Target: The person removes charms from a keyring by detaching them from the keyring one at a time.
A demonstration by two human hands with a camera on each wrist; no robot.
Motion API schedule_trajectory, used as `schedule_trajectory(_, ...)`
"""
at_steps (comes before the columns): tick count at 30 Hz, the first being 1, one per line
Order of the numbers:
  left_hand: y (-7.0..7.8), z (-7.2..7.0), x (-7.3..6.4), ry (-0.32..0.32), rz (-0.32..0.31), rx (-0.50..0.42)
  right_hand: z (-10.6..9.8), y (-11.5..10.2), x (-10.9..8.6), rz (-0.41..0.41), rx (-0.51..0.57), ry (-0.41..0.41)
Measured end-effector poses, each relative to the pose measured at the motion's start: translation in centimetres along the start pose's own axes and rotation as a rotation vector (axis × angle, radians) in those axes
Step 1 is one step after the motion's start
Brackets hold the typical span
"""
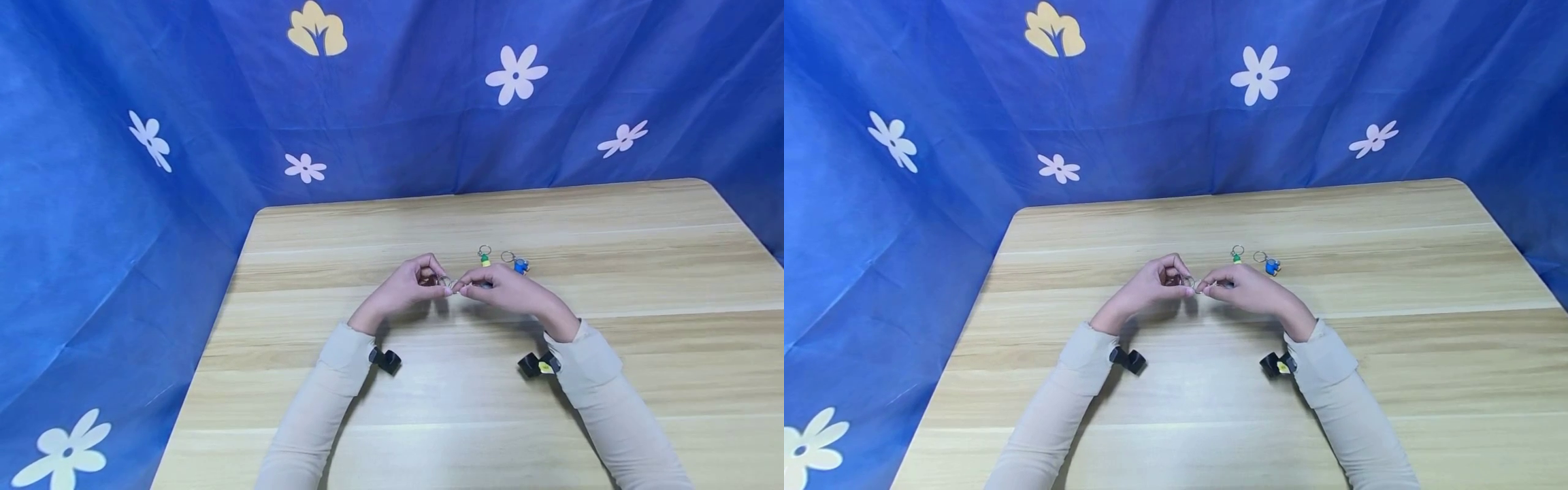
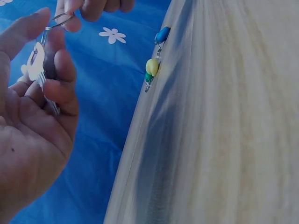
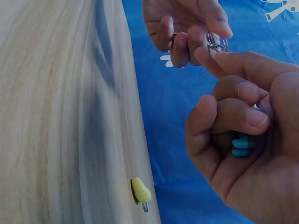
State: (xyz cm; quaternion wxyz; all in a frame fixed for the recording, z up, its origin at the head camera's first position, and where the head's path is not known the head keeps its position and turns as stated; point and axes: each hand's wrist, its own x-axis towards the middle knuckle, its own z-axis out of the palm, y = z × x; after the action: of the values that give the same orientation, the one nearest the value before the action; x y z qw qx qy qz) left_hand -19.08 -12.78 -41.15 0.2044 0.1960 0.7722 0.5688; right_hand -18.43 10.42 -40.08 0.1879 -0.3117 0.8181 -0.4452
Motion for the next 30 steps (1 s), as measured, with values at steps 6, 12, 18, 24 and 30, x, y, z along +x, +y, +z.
schedule_trajectory(6,0.0,0.0,0.1,-0.026,0.009,-0.046,0.0,0.0,0.0,0.01,0.007,-0.005)
schedule_trajectory(12,-0.1,0.0,0.0,-0.049,0.008,0.001,0.0,0.3,0.1,0.025,0.001,-0.001)
schedule_trajectory(18,-0.2,0.1,-0.2,-0.077,-0.01,0.021,0.2,0.6,0.0,0.034,-0.003,0.001)
schedule_trajectory(24,-0.4,0.2,-0.3,-0.081,-0.012,0.052,0.4,0.8,-0.2,0.013,-0.02,0.018)
schedule_trajectory(30,-0.9,0.3,-0.4,-0.073,-0.023,0.089,0.6,1.1,-0.3,0.009,-0.038,0.03)
